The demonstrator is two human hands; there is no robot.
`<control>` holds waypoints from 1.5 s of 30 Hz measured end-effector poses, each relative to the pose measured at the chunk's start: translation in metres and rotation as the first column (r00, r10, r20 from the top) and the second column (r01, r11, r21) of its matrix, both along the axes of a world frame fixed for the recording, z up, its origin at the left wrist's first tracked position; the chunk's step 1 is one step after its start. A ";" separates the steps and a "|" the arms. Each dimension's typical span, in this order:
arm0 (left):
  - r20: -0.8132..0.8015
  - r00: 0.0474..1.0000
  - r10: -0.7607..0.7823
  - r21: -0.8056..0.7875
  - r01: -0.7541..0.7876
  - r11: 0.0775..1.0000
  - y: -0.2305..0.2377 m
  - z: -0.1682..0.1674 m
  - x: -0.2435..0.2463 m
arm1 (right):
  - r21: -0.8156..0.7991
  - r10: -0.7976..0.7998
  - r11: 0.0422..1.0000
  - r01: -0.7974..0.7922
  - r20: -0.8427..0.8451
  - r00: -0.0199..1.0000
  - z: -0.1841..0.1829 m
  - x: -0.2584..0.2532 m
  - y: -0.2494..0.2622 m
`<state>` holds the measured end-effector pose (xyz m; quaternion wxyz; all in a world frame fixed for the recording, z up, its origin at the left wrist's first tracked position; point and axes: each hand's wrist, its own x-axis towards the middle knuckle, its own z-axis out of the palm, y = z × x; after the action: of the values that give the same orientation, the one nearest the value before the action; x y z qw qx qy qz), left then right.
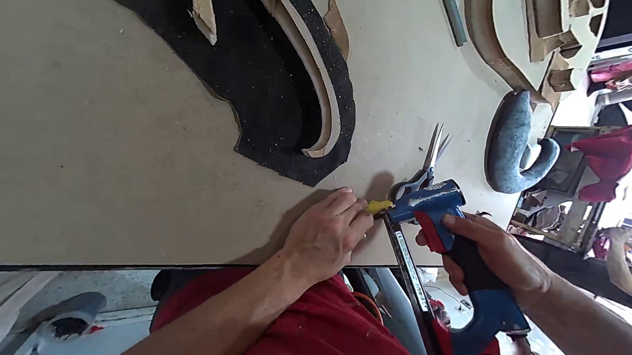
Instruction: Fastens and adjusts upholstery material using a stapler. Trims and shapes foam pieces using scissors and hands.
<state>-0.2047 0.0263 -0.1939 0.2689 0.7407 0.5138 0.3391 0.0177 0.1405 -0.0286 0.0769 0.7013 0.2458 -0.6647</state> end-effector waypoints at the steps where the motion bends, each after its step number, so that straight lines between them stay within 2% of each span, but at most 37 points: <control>1: 0.003 1.000 0.000 0.000 0.000 1.000 0.000 0.000 0.000 | 0.015 -0.028 0.999 0.028 -0.023 0.999 -0.001 0.004 -0.005; 4: 0.004 1.000 0.010 0.001 -0.010 1.000 0.001 0.000 0.000 | 0.083 -0.088 0.992 0.095 -0.085 0.992 -0.005 0.014 -0.022; 9: -0.009 1.000 -0.011 0.000 0.011 1.000 0.001 0.000 -0.002 | 0.098 0.016 0.995 -0.026 0.107 0.994 0.008 -0.017 -0.016; 14: -0.050 0.999 -0.005 0.003 0.005 1.000 0.004 0.001 -0.002 | 0.173 0.061 0.981 -0.085 0.138 0.988 0.012 -0.019 -0.021; 22: -0.083 0.996 -0.024 -0.004 0.024 1.000 0.003 0.000 -0.002 | 0.224 0.013 0.973 -0.053 0.176 0.984 0.015 -0.026 -0.037; 28: -0.139 0.990 -0.025 -0.013 0.024 1.000 0.004 0.001 -0.001 | 0.104 -0.016 0.995 0.001 0.141 0.990 0.012 -0.026 -0.017; 38: -0.114 0.993 -0.043 -0.012 0.042 0.999 0.006 0.002 0.002 | -0.113 -0.026 0.993 0.031 0.046 0.999 0.000 -0.012 0.021; 42: -0.111 0.993 -0.040 -0.008 0.040 0.999 0.008 0.002 0.003 | -0.147 -0.044 0.988 0.050 0.047 0.998 -0.002 -0.012 0.026; 45: -0.118 0.992 -0.043 -0.018 0.041 0.999 0.007 0.003 0.003 | -0.113 -0.041 0.992 0.049 0.076 0.996 0.000 -0.016 0.022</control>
<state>-0.2013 0.0335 -0.1912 0.2507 0.7680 0.5160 0.2848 0.0017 0.1620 -0.0285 0.1109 0.7250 0.1882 -0.6532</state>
